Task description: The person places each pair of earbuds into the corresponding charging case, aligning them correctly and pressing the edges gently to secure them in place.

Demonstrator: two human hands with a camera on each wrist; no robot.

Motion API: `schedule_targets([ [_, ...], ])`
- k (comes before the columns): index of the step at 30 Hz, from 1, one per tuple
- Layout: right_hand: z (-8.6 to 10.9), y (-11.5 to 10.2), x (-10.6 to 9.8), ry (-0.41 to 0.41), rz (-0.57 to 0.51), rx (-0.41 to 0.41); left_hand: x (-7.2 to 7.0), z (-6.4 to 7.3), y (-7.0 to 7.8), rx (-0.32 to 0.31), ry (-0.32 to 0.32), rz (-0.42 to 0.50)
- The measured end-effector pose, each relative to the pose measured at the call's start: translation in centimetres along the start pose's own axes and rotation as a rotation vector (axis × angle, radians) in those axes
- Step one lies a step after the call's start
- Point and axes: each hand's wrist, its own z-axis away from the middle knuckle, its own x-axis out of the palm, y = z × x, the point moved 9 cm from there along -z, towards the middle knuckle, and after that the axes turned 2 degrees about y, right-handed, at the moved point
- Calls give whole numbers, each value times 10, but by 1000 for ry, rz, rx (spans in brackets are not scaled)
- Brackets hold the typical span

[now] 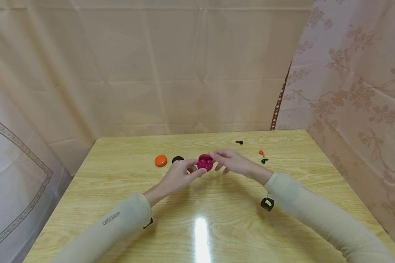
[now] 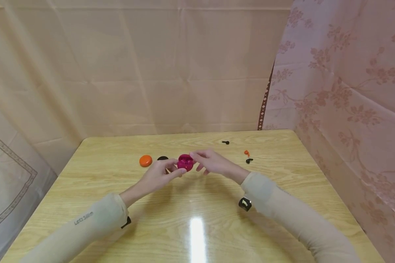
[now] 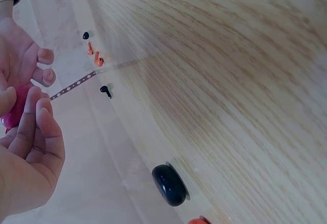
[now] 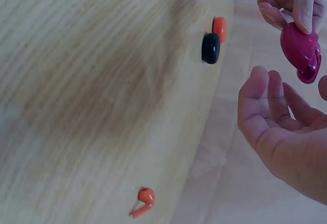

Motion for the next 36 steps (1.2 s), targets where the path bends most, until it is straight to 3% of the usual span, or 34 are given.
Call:
schedule_targets([
  [7, 0, 5, 9, -43, -129, 19, 4, -1, 0, -11, -11, -6],
  [12, 3, 2, 9, -41, -155, 14, 8, -1, 1, -3, -25, -23],
  [25, 6, 4, 4, 9, -124, 21, 17, -2, 2, 16, -54, -31],
  [36, 11, 2, 1, 1, -68, 5, 20, -4, 1, 8, -66, -27],
])
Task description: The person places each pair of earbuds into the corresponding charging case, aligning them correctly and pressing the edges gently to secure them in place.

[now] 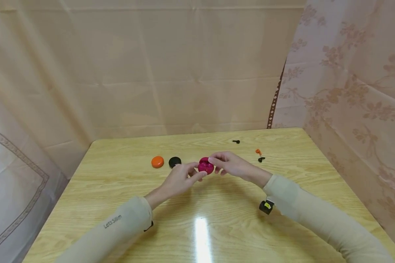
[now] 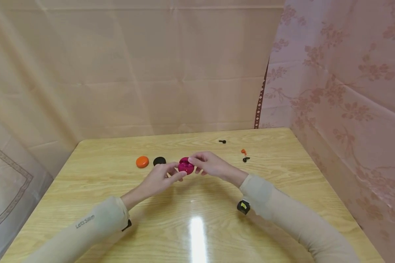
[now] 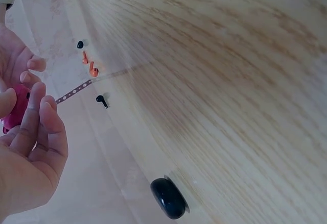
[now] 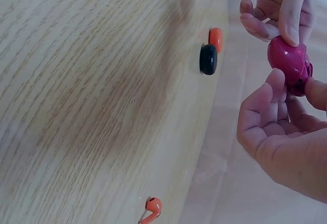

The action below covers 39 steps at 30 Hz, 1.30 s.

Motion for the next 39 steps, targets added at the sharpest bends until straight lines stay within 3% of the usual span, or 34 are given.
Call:
schedule_targets([
  [16, 0, -11, 1, -1, 35, -33, -7, 0, 1, -19, 10, -4],
  [29, 0, -18, 3, 27, 84, -108, -10, -1, -3, -61, 15, -4],
  [39, 0, -25, 3, 46, 190, -222, -9, -2, -3, -70, 9, 4],
])
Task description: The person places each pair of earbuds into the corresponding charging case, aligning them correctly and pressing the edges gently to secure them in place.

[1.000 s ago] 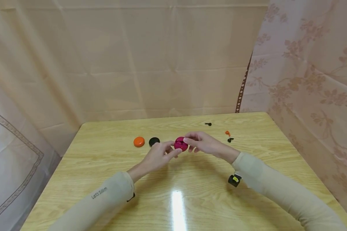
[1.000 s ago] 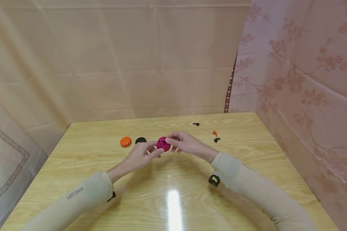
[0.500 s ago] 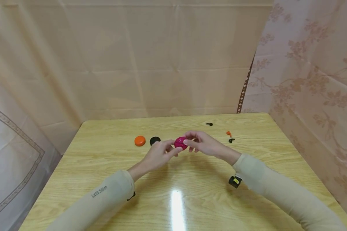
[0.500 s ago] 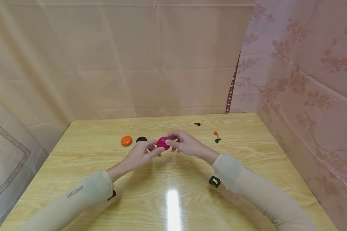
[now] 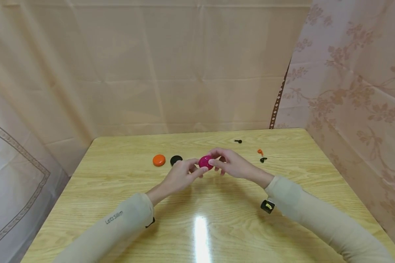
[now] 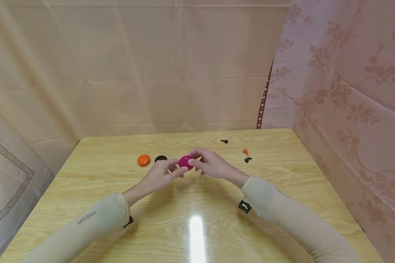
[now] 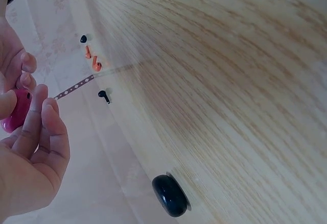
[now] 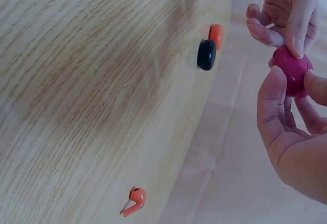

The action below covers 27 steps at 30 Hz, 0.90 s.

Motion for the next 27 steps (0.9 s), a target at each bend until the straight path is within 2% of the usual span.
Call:
schedule_targets([
  [6, 1, -1, 0, -9, 34, -17, 1, -1, -3, -42, -19, 11],
  [11, 2, 3, 3, -27, 37, 0, 4, -3, -7, -79, -48, 7],
  [15, 2, 7, 2, -28, 39, 12, 3, -3, -7, -99, -43, 43],
  [20, 3, 11, -2, -11, 68, 30, 3, -5, -8, -100, -15, 86],
  [24, 5, 16, -8, 2, 76, 42, 8, -9, -6, -87, -23, 109],
  [27, 7, 22, -16, 11, 74, 60, 13, -15, -6, -109, -32, 144],
])
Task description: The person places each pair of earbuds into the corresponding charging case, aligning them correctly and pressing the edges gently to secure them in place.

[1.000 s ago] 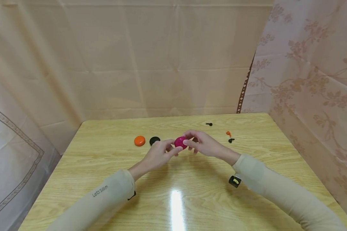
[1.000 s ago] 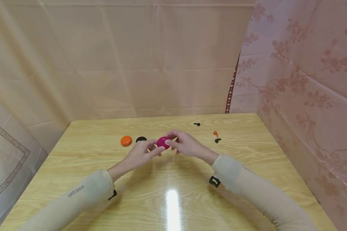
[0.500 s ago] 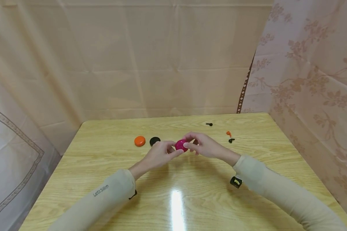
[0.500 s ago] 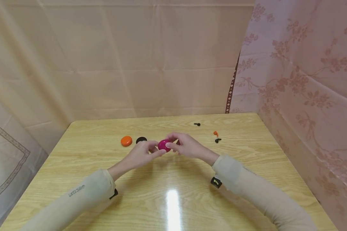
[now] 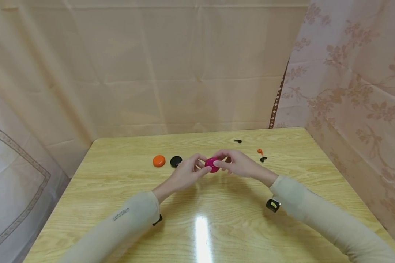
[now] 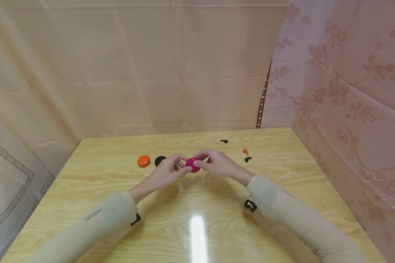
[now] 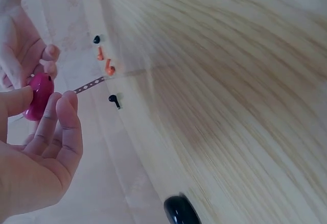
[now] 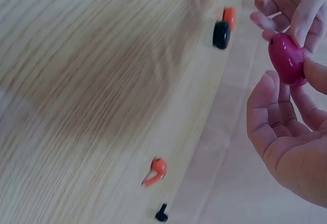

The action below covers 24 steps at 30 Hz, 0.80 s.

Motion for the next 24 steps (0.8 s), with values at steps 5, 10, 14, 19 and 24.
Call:
schedule_targets([
  [5, -2, 12, -16, 6, 8, 35, 7, -14, -1, -54, -4, 63],
  [10, -8, 27, -33, 11, -30, 57, 12, -36, -3, -103, 3, 111],
  [14, -16, 39, -44, 33, -57, 98, 14, -57, -10, -135, 25, 145],
  [19, -29, 58, -52, 78, -58, 172, 19, -82, -21, -186, 63, 136],
  [24, -42, 76, -58, 113, -58, 225, 25, -101, -30, -218, 78, 93],
])
